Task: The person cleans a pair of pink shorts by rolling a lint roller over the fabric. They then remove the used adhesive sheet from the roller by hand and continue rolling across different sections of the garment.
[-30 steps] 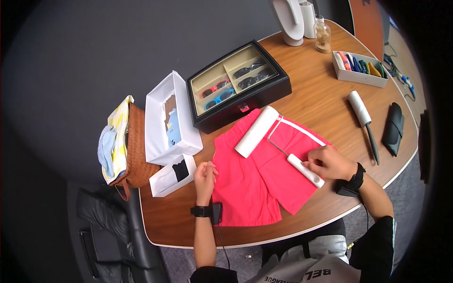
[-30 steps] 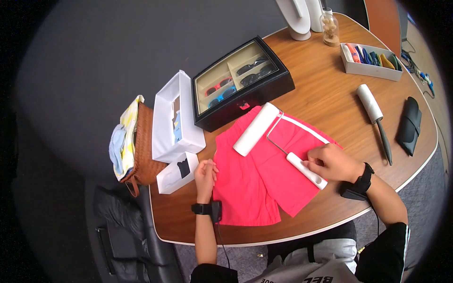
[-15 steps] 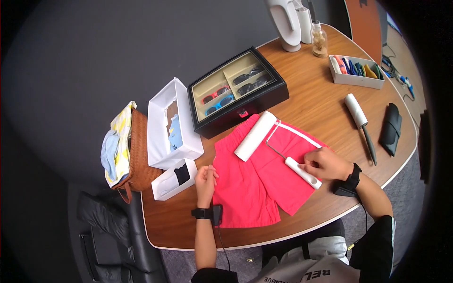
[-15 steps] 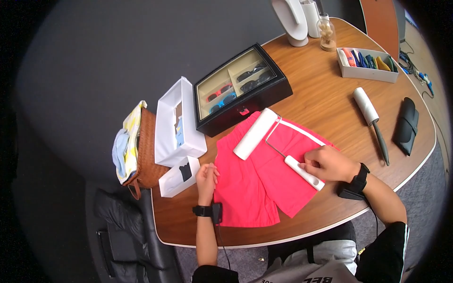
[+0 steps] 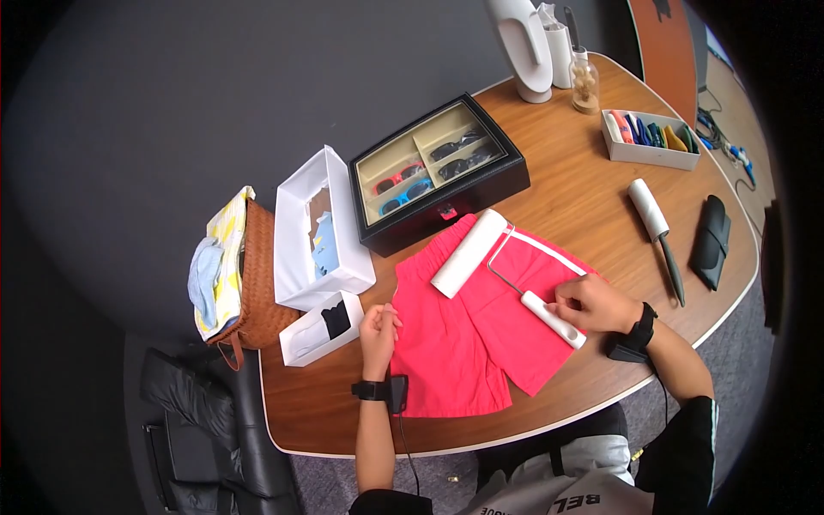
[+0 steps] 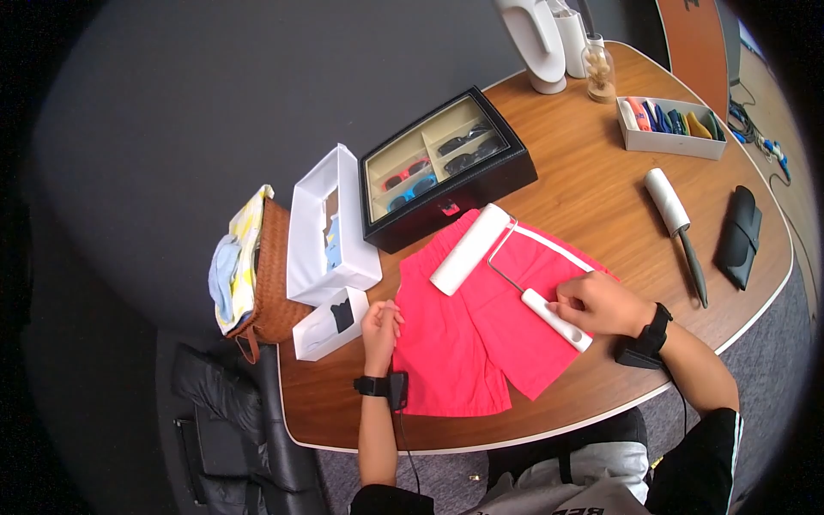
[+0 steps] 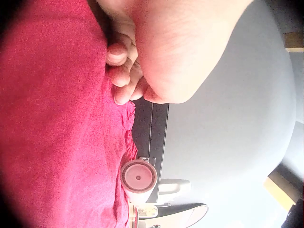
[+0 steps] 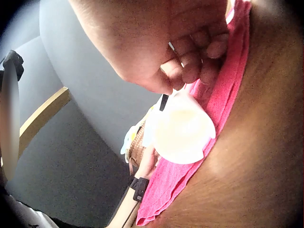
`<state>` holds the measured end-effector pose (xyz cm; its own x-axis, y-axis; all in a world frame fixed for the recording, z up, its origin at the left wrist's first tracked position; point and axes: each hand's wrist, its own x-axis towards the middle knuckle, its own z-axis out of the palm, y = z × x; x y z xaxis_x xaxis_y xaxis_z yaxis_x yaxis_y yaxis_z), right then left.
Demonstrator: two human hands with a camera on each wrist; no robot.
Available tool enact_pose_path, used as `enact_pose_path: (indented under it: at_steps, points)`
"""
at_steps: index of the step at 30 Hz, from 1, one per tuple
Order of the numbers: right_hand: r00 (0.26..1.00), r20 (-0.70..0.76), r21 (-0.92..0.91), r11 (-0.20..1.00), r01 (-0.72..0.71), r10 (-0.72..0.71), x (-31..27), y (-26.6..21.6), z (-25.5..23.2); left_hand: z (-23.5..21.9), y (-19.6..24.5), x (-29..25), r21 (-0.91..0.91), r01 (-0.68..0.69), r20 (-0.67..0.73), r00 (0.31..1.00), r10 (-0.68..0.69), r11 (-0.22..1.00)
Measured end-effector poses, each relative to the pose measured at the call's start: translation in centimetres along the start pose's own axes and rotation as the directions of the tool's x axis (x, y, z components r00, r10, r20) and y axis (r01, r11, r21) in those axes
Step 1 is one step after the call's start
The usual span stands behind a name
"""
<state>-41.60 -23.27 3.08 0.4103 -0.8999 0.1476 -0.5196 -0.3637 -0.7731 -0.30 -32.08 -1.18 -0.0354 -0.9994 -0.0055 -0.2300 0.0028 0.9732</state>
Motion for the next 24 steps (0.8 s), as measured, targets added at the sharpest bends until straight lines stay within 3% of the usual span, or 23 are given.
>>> enact_pose_path:
  at_steps: [24]
  points:
    - [1.0,0.007,-0.049,0.999,0.015,-0.015,-0.11,-0.67,0.13,0.13,0.2,-0.11,0.029,0.004,-0.002,1.0,-0.004,1.0]
